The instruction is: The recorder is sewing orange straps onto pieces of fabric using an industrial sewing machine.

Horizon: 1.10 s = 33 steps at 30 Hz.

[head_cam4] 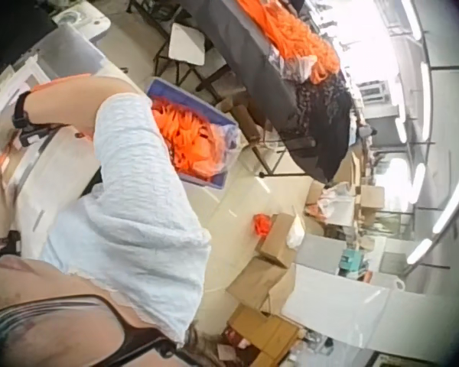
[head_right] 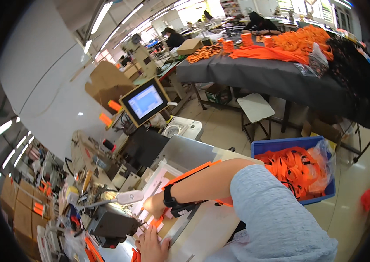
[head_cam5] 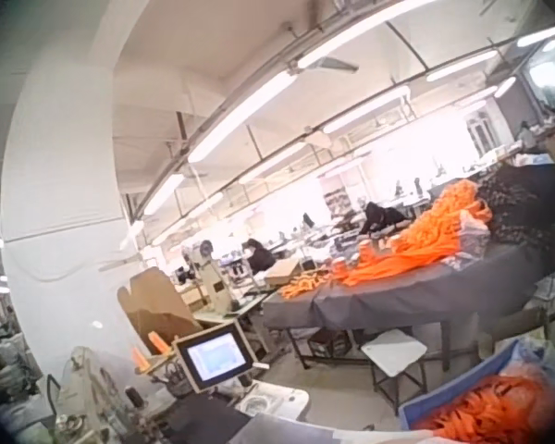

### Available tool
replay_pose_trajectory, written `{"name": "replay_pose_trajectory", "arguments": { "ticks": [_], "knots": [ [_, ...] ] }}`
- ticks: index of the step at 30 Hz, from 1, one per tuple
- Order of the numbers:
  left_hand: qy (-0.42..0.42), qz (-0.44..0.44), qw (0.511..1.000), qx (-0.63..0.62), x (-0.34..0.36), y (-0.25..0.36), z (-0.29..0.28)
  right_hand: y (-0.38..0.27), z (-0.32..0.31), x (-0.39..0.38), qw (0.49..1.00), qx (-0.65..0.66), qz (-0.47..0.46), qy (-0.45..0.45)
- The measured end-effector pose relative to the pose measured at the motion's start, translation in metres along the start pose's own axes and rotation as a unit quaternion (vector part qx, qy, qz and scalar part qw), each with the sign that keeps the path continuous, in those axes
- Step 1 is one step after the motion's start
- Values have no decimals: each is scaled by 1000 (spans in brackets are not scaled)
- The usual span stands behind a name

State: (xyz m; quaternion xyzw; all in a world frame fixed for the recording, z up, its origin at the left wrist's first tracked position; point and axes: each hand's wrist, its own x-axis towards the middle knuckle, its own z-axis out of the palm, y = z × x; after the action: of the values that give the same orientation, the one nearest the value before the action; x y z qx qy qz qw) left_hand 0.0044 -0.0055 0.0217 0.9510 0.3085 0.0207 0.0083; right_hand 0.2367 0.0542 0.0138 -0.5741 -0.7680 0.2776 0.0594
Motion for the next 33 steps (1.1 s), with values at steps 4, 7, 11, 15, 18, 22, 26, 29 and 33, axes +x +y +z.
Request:
{"name": "replay_pose_trajectory", "arguments": {
  "ticks": [4, 7, 11, 15, 18, 22, 26, 29, 33],
  "knots": [
    [4, 14, 999, 35, -1, -1, 1, 5, 10, 16, 999, -8, -36, 21],
    [18, 30, 998, 46, 2, -3, 4, 7, 14, 22, 999, 2, -30, 29],
    [-8, 21, 999, 48, 3, -1, 0, 6, 14, 27, 999, -11, -20, 28],
    [7, 45, 997, 55, -2, -3, -4, 1, 21, 25, 996, -2, -70, 57],
    [48, 80, 993, 71, 17, -14, 12, 74, 20, 25, 942, -18, -294, 161],
    [46, 32, 998, 13, 4, -10, 15, 69, -57, -112, 968, -10, -89, 234],
    [52, 13, 999, 5, -2, -5, 6, 85, -80, -220, 983, 58, 38, 168],
    [54, 11, 998, -2, -1, -6, 6, 57, -51, -243, 980, 119, 65, 148],
    [56, 9, 998, 4, 0, -6, 6, 34, -4, -251, 970, -176, -10, 164]
  ]
}}
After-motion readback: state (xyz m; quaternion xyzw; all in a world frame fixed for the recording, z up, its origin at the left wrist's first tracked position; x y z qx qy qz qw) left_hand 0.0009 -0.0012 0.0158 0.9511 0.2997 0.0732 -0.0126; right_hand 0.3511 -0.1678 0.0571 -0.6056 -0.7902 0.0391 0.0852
